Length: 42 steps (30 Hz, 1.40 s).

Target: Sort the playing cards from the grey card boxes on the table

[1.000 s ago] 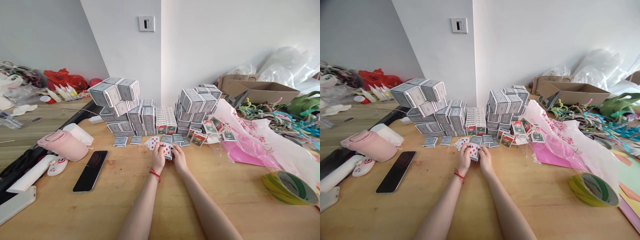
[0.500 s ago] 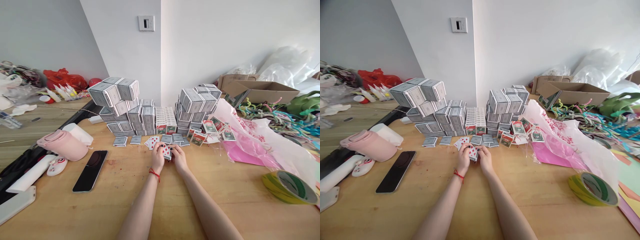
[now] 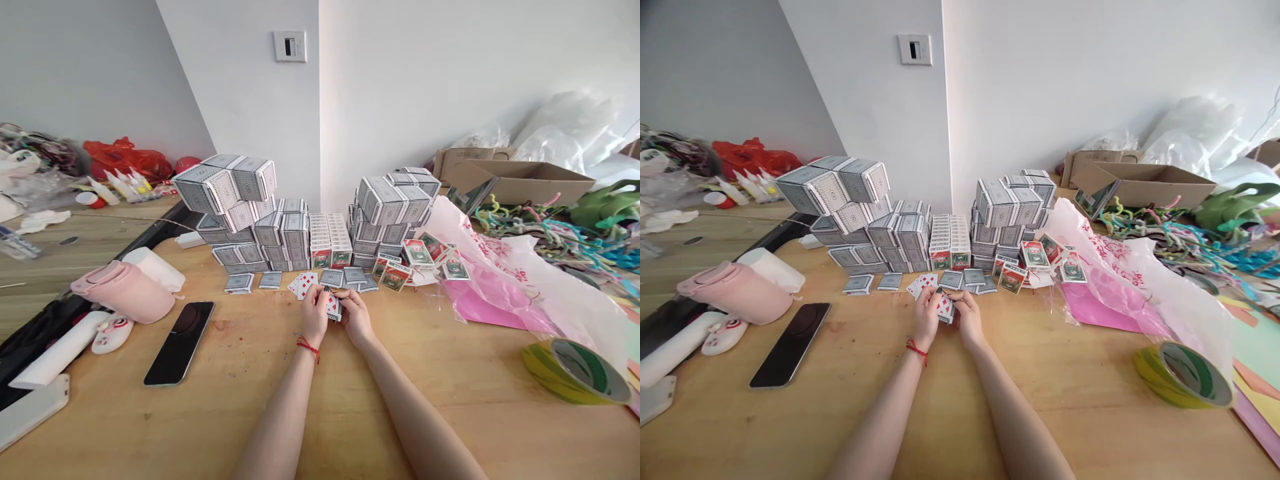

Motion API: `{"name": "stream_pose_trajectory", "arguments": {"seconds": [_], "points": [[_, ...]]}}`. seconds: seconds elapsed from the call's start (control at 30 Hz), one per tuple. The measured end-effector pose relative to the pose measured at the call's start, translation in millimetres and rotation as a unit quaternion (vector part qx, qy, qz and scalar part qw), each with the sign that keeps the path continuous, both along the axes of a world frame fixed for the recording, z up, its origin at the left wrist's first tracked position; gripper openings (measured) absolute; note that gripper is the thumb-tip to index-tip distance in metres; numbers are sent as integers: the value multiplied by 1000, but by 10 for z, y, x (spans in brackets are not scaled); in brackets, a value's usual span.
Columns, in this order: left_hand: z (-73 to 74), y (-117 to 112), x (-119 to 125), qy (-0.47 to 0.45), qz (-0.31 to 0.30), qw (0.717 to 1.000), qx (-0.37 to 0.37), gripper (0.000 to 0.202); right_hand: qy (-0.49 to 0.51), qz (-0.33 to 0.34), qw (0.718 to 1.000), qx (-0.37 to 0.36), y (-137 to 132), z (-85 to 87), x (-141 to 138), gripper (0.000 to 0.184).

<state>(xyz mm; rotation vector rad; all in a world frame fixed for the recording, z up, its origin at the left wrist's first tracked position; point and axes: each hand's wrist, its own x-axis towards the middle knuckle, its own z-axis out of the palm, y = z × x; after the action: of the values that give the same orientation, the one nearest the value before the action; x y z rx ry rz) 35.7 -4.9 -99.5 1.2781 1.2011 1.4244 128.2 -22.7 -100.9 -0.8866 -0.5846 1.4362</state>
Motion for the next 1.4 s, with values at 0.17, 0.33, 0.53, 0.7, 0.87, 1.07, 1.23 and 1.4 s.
{"name": "stream_pose_trajectory", "arguments": {"seconds": [0.17,0.33,0.53,0.7,0.87,1.07,1.23,1.4], "points": [[-66,49,-44,57,7,998,14,14,39,41,998,-19,23,18,58,9],[-43,45,-85,74,0,996,59,13,49,71,995,-56,29,31,100,17],[45,-1,-107,49,-18,997,62,14,72,208,973,-63,21,3,239,15],[25,20,-93,-19,-18,1000,-4,19,78,182,979,-50,25,-28,241,19],[-8,66,-37,-70,-23,996,-55,28,45,121,992,-16,37,-32,152,25],[-20,63,1,-29,-2,998,-51,21,16,116,993,-1,20,-22,111,29],[-78,87,-34,-24,-5,998,-61,20,-16,120,993,-4,15,-42,94,32],[-92,106,-73,-24,-36,997,-61,19,-60,110,992,-13,22,-63,66,34]]}}
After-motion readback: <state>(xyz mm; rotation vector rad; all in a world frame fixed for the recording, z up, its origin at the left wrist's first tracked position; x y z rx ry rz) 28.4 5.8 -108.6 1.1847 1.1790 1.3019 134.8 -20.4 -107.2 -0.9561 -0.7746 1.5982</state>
